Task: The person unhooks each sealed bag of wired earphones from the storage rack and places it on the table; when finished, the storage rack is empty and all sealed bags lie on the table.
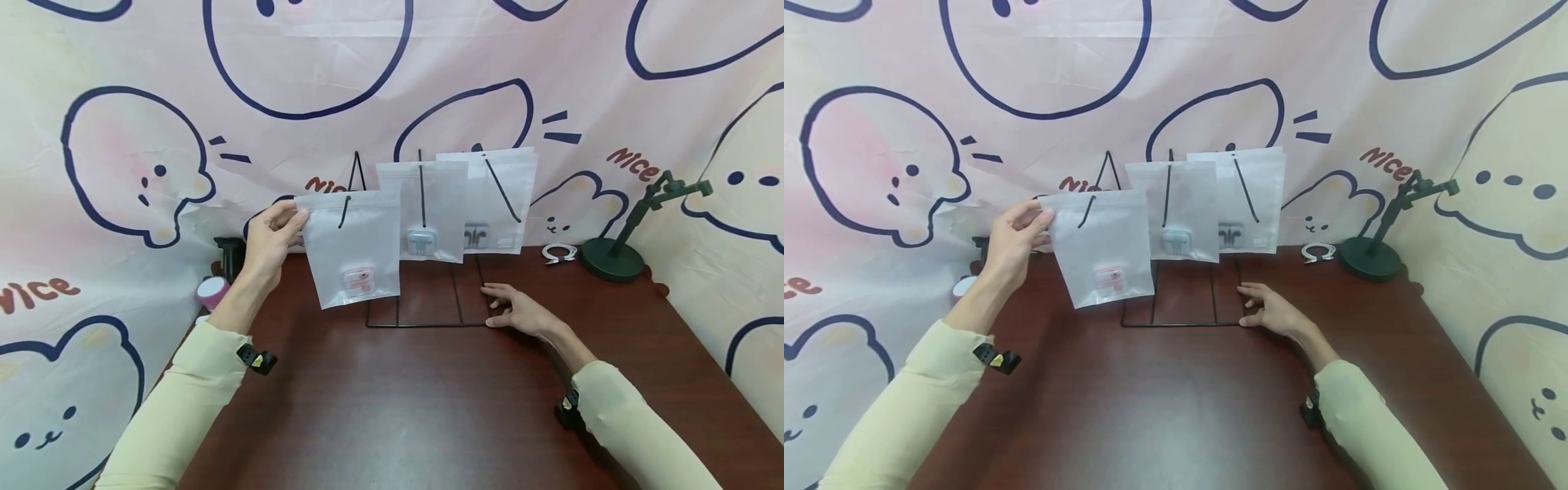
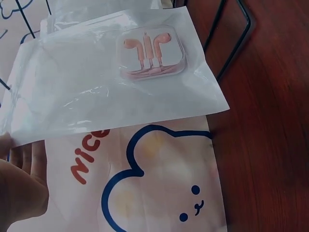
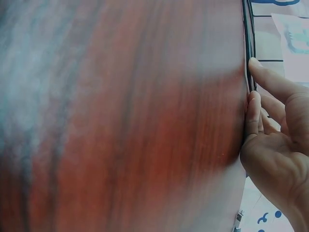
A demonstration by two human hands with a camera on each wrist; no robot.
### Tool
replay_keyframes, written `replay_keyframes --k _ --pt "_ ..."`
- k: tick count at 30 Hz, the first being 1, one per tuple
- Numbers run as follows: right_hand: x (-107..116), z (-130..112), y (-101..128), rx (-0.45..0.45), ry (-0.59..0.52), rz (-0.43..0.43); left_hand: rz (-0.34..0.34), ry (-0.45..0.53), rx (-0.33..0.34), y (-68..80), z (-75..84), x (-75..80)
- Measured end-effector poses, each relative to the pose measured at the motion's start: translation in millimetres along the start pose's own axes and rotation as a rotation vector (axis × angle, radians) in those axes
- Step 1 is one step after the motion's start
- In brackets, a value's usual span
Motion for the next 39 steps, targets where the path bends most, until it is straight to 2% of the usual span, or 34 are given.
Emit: replay_keyframes --k 8,14,24,30,39 --pt "-4.0 2.1 -0.5 -0.02 0.004 -0.004 -0.021 0.034 -0.025 18.2 7.5 2.7" --pt "-4.0 4.6 -1.2 -0.032 0.006 -0.005 -0.041 0.02 -0.04 32.0 13.4 8.3" --pt "-1.2 5.1 -1.5 -0.026 0.025 -0.007 -0.065 0.064 -0.071 45.1 25.6 11.6" --pt "0.9 3.4 -0.9 -0.032 0.025 -0.005 -0.083 0.148 -0.096 51.3 32.9 15.2" --pt "0.8 4.4 -2.7 -0.036 0.02 -0.01 -0.046 0.287 -0.131 63.0 46.9 31.7"
Point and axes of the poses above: each hand's wrist, its own y-axis away from the middle knuckle, its own x-axis out of the back of the hand, z = x × y, the point moved 9 cm from there along -y, towards the middle knuckle, and after that the axes turned 7 degrees about y, right-handed, at the moved point
